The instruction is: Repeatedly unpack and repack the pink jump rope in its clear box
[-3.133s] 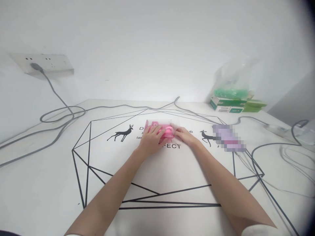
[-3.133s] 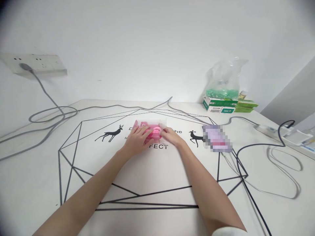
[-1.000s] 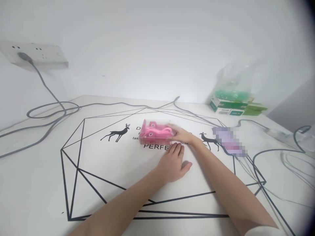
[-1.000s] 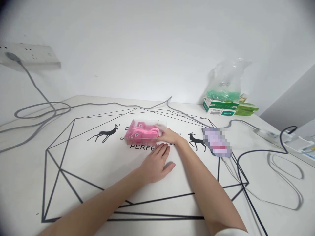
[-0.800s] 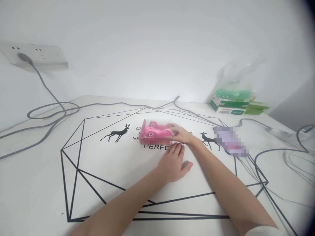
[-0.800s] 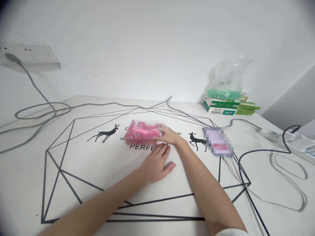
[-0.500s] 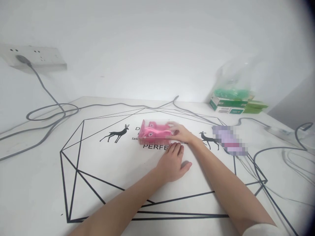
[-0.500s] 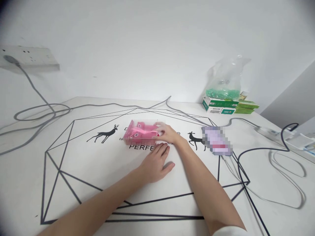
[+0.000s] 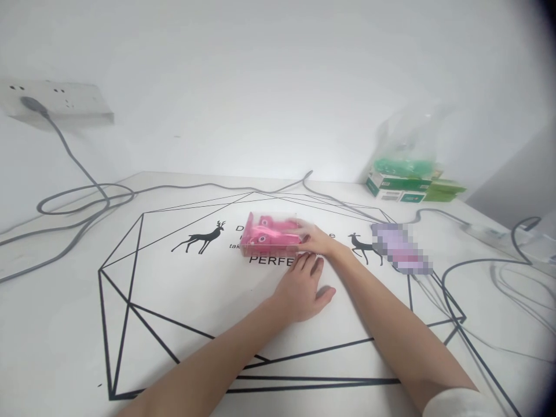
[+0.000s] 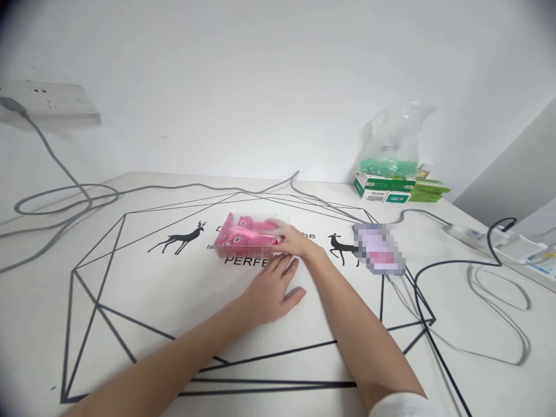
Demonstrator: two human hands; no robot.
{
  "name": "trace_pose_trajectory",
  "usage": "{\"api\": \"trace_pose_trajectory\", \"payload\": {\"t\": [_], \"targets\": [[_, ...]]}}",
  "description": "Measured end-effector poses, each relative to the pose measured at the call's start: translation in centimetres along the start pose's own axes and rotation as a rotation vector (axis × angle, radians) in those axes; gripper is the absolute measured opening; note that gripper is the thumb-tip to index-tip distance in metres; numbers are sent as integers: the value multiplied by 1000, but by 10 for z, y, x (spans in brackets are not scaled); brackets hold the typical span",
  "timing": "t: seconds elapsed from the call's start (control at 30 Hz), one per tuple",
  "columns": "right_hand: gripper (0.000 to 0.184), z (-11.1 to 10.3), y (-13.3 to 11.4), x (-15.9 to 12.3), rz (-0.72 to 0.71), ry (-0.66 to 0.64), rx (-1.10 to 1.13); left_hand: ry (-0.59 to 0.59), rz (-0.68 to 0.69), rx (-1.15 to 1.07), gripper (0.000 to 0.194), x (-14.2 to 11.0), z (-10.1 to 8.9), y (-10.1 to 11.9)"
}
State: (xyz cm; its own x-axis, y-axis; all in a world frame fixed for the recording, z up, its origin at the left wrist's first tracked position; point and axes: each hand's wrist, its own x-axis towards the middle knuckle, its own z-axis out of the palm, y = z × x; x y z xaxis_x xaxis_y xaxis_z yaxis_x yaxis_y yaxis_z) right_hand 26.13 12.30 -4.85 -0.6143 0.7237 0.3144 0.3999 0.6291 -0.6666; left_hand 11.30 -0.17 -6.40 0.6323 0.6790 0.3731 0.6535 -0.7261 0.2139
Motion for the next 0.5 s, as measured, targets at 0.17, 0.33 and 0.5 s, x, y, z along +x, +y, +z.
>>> {"api": "trace_pose_trajectory", "payload": {"t": [0.17,0.33,0.5], "targets": [[40,1,2,-4,23,27,-41,0,-6,-14,61,1,-4,1],[41,-2,-6,-7,37,68,-78,9,-4,-13,60,1,-4,1],[33,-4,-13,-9,30,121,-82,18,3,-14,60,0,-2,0]]}}
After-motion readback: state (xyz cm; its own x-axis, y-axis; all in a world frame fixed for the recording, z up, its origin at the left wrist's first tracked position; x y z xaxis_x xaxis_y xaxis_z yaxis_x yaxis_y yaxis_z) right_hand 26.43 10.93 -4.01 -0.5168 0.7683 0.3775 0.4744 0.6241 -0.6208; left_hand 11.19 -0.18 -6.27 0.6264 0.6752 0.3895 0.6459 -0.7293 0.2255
